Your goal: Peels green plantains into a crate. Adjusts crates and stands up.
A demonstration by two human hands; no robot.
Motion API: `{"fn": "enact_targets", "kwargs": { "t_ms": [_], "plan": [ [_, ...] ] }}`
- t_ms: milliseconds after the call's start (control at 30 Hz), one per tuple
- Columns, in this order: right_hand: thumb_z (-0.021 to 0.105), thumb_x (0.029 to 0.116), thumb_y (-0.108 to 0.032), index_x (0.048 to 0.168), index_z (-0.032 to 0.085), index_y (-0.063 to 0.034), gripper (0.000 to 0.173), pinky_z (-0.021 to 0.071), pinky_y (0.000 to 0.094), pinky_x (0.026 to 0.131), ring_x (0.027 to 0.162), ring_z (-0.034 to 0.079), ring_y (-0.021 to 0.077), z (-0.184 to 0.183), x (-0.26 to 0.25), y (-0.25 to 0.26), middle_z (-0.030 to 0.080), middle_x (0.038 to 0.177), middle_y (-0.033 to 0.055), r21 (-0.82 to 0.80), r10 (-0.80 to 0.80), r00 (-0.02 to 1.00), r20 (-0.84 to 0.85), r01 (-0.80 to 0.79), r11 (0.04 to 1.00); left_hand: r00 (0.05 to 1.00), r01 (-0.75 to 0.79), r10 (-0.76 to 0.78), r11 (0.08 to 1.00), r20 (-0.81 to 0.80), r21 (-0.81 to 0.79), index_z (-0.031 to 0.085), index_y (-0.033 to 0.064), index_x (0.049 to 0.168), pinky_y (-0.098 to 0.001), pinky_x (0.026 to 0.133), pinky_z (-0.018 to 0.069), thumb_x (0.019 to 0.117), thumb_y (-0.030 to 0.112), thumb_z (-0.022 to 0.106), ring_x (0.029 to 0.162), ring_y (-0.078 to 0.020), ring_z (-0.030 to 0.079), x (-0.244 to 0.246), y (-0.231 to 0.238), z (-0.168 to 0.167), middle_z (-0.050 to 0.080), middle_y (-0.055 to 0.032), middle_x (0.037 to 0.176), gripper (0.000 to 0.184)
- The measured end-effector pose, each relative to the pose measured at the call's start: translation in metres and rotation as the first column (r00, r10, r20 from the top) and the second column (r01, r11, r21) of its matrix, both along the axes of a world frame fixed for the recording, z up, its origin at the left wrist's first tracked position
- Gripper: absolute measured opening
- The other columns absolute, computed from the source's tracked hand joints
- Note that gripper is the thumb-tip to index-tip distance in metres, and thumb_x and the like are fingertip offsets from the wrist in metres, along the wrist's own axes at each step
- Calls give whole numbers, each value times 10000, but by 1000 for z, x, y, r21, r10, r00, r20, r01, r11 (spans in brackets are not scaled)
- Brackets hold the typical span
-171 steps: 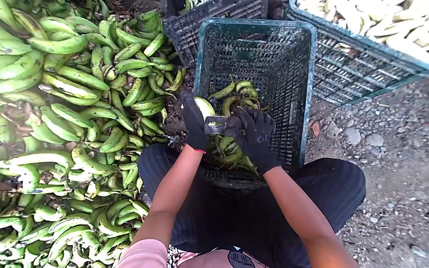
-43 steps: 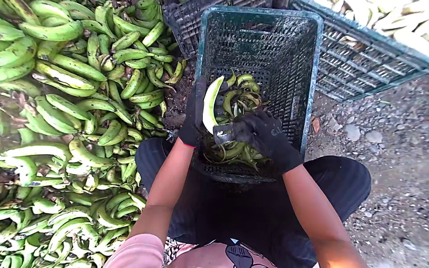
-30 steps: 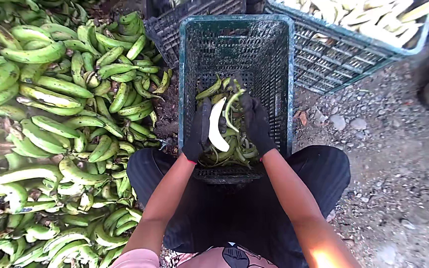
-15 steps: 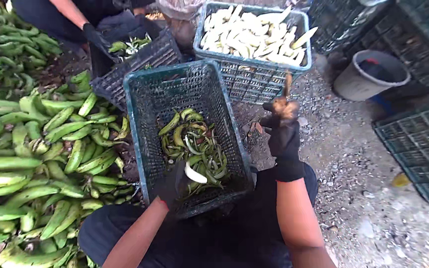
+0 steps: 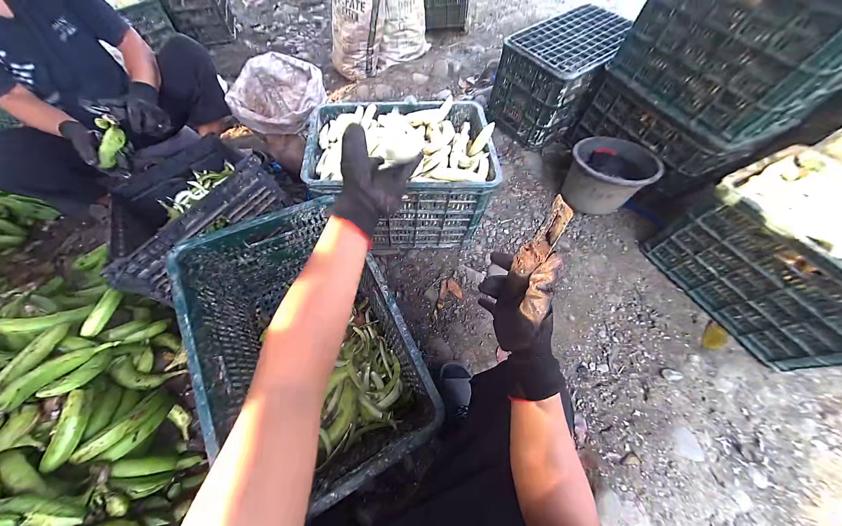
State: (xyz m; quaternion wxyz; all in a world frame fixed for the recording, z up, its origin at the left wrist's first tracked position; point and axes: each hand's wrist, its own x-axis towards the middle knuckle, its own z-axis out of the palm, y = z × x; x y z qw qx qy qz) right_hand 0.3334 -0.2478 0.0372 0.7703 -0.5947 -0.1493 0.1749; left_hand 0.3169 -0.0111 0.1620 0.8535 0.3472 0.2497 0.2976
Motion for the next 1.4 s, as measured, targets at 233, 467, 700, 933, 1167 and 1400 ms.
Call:
{"fn": "enact_targets", "kwargs": {
  "t_ms": [233,467,700,933,1167,1400],
  "plan": [
    [131,1099,-523,1397,504,-140,611,614,372,714,776,694,157,5,-7,4,686,927,26,48,28,997,-68,-25,999,922,239,-76,883,-379,404,246,65,1557,-406,846,577,1080,566,215,1019,-280,655,-28,-10,-54,510,-227,1370,693],
    [98,1071,-605,1344,587,-201,691,556,279,647,681,646,81,-2,-20,9,682,805,-12,-94,177,984,13,-175,980,375,664,163,640,-913,387,437,14,1490,-518,969,528,1110,427,328,1140,-341,645,-240,21,-162,596,-241,1336,571],
    [59,971,-766,1328,590,-147,890,551,301,547,579,607,108,8,-43,45,649,735,10,89,321,946,48,-324,942,-230,857,211,506,-950,-95,145,103,1637,-667,1080,397,902,725,536,1400,-466,427,-283,-36,-281,322,-269,1595,1039],
    [101,1024,-700,1328,574,-161,779,544,302,532,544,576,117,2,-67,63,633,753,46,-35,471,882,-7,-470,882,-153,745,176,667,-972,3,388,140,1567,-599,1152,345,980,526,590,1437,-388,412,-298,-27,-298,445,-205,1546,731],
    [109,1017,-700,1473,354,-64,820,595,335,524,580,642,147,-8,-78,104,675,908,54,20,608,793,-39,-608,794,82,613,163,769,-983,178,524,-22,1395,-679,1035,428,908,288,744,1268,-499,530,-307,-4,-248,560,-330,1340,618],
    [390,834,-906,1497,357,-132,1019,598,302,563,609,669,134,-24,-97,119,697,819,7,2,778,620,-101,-782,624,679,-13,327,900,-657,435,489,35,1370,-400,874,570,921,258,742,989,-190,663,-337,17,-140,660,-129,1144,562]
  ]
}}
